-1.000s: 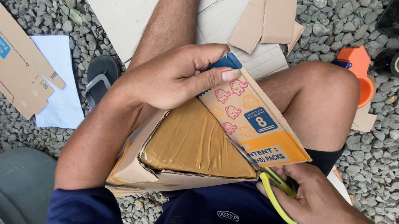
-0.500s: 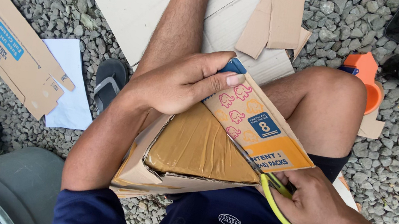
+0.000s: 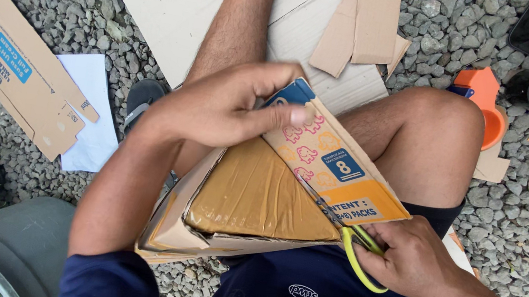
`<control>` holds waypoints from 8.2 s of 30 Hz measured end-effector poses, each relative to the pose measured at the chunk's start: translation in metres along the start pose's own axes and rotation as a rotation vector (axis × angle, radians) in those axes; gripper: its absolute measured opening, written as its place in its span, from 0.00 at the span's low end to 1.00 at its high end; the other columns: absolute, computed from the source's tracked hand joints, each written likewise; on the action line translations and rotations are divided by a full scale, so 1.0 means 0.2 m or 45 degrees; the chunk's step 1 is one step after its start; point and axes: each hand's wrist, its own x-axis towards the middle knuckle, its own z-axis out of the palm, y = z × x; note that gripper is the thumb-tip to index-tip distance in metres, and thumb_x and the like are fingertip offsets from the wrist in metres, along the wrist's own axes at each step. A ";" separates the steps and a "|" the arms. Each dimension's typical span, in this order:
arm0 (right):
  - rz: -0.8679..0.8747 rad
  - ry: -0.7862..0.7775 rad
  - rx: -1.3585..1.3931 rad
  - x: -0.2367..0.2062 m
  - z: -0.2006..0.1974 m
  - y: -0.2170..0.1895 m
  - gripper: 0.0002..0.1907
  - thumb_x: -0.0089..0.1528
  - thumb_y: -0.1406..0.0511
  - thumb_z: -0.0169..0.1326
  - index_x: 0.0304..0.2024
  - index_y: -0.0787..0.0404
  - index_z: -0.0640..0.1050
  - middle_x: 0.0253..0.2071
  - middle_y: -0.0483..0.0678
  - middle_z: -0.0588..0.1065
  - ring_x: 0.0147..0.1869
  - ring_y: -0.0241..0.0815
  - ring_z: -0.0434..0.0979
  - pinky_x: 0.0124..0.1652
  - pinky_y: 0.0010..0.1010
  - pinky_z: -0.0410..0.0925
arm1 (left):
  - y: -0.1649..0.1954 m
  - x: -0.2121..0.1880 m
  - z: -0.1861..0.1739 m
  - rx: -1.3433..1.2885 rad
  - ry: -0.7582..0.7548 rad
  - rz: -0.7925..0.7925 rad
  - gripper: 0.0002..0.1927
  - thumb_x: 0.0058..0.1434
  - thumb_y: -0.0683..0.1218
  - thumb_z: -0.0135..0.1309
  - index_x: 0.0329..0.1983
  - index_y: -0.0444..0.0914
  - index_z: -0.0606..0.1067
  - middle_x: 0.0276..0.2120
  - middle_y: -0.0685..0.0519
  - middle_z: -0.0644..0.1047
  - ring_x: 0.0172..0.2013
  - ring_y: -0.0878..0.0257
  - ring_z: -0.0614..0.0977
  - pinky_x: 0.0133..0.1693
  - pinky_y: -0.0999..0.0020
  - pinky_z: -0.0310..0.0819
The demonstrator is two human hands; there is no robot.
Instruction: The person cuts a cardboard box with scissors, folds the flaps, and secures them with packing tape using a handheld dispenser. The person then places a padded envelope inside the box and closes it.
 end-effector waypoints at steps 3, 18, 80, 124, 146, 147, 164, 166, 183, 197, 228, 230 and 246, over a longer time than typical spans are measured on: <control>0.140 -0.076 0.028 0.02 -0.03 -0.05 0.11 0.51 0.62 0.66 0.33 0.60 0.81 0.16 0.47 0.77 0.16 0.44 0.78 0.20 0.37 0.68 | 0.17 0.03 -0.06 0.580 0.116 0.368 0.32 0.53 0.57 0.66 0.55 0.34 0.73 0.45 0.49 0.79 0.48 0.57 0.80 0.50 0.63 0.74; 0.339 -0.175 0.183 0.10 -0.06 -0.09 0.22 0.51 0.57 0.68 0.44 0.60 0.81 0.25 0.49 0.81 0.26 0.44 0.81 0.31 0.36 0.72 | 0.17 0.23 0.10 1.031 -0.280 0.077 0.20 0.48 0.57 0.71 0.31 0.37 0.82 0.22 0.47 0.81 0.28 0.53 0.85 0.33 0.58 0.77; -0.111 0.005 0.053 0.21 0.12 0.15 0.14 0.54 0.64 0.60 0.42 0.60 0.79 0.32 0.49 0.82 0.35 0.49 0.84 0.32 0.39 0.74 | 0.13 0.21 0.12 0.657 -0.184 0.276 0.13 0.49 0.51 0.72 0.30 0.41 0.81 0.25 0.54 0.82 0.32 0.59 0.85 0.35 0.61 0.76; -0.171 -0.331 0.116 0.20 -0.11 0.19 0.27 0.50 0.64 0.64 0.51 0.61 0.76 0.45 0.52 0.81 0.49 0.53 0.81 0.49 0.41 0.73 | -0.02 0.00 0.06 0.285 -0.003 0.154 0.12 0.69 0.44 0.59 0.47 0.36 0.68 0.35 0.51 0.79 0.38 0.61 0.86 0.37 0.65 0.78; -0.245 -0.144 0.181 0.26 0.02 0.24 0.28 0.51 0.62 0.66 0.53 0.60 0.77 0.47 0.52 0.82 0.50 0.48 0.83 0.48 0.36 0.74 | 0.17 0.14 0.09 1.143 0.086 0.466 0.37 0.30 0.57 0.72 0.46 0.40 0.80 0.39 0.49 0.82 0.39 0.57 0.84 0.40 0.61 0.78; -0.155 -0.180 0.221 0.25 0.02 0.23 0.28 0.51 0.62 0.66 0.53 0.60 0.77 0.47 0.51 0.82 0.50 0.48 0.83 0.48 0.35 0.74 | 0.18 0.16 0.11 1.109 -0.007 0.362 0.35 0.32 0.56 0.73 0.45 0.40 0.81 0.36 0.51 0.83 0.39 0.59 0.84 0.41 0.62 0.79; -0.105 -0.388 0.318 0.21 -0.03 0.25 0.32 0.57 0.60 0.65 0.60 0.64 0.73 0.57 0.53 0.77 0.60 0.45 0.77 0.57 0.36 0.68 | 0.06 0.09 0.11 0.812 0.108 0.319 0.22 0.43 0.49 0.74 0.37 0.38 0.77 0.34 0.53 0.79 0.43 0.56 0.83 0.44 0.61 0.78; -0.004 -0.441 0.314 0.23 -0.03 0.21 0.28 0.58 0.61 0.62 0.59 0.62 0.74 0.55 0.50 0.79 0.57 0.43 0.80 0.56 0.35 0.71 | 0.05 0.09 0.11 0.808 0.125 0.321 0.22 0.43 0.49 0.74 0.36 0.38 0.77 0.34 0.53 0.79 0.43 0.56 0.83 0.44 0.61 0.78; -0.024 -0.243 0.328 0.17 0.03 0.21 0.07 0.59 0.67 0.58 0.38 0.63 0.82 0.25 0.47 0.79 0.26 0.41 0.76 0.30 0.34 0.70 | 0.05 0.08 0.10 0.677 0.199 0.271 0.18 0.49 0.45 0.74 0.37 0.37 0.77 0.33 0.54 0.78 0.40 0.59 0.83 0.39 0.62 0.77; 0.125 -0.466 0.043 0.06 -0.11 0.15 0.20 0.56 0.55 0.66 0.39 0.59 0.74 0.32 0.50 0.77 0.33 0.46 0.77 0.35 0.40 0.70 | -0.01 0.00 0.03 0.444 0.232 -0.073 0.16 0.57 0.49 0.71 0.33 0.34 0.77 0.31 0.52 0.78 0.32 0.66 0.81 0.34 0.68 0.75; 0.534 -0.835 -0.243 0.07 -0.35 -0.17 0.34 0.40 0.44 0.76 0.40 0.49 0.75 0.27 0.42 0.79 0.31 0.38 0.86 0.34 0.37 0.73 | -0.02 0.02 0.10 0.372 0.394 0.018 0.10 0.64 0.46 0.65 0.38 0.34 0.80 0.31 0.50 0.81 0.32 0.65 0.83 0.35 0.68 0.77; 0.413 -0.697 -0.266 0.20 -0.29 -0.22 0.33 0.40 0.44 0.73 0.37 0.54 0.74 0.28 0.43 0.78 0.32 0.42 0.83 0.34 0.39 0.70 | -0.02 0.01 0.10 0.387 0.420 -0.004 0.10 0.65 0.46 0.64 0.39 0.33 0.81 0.31 0.50 0.80 0.30 0.65 0.82 0.34 0.68 0.76; 0.194 -0.545 0.136 0.36 -0.22 -0.24 0.26 0.43 0.54 0.77 0.30 0.57 0.74 0.21 0.42 0.74 0.22 0.36 0.75 0.25 0.35 0.66 | -0.07 -0.01 0.12 0.314 0.489 -0.082 0.08 0.69 0.44 0.58 0.40 0.33 0.80 0.29 0.53 0.81 0.26 0.71 0.78 0.28 0.74 0.72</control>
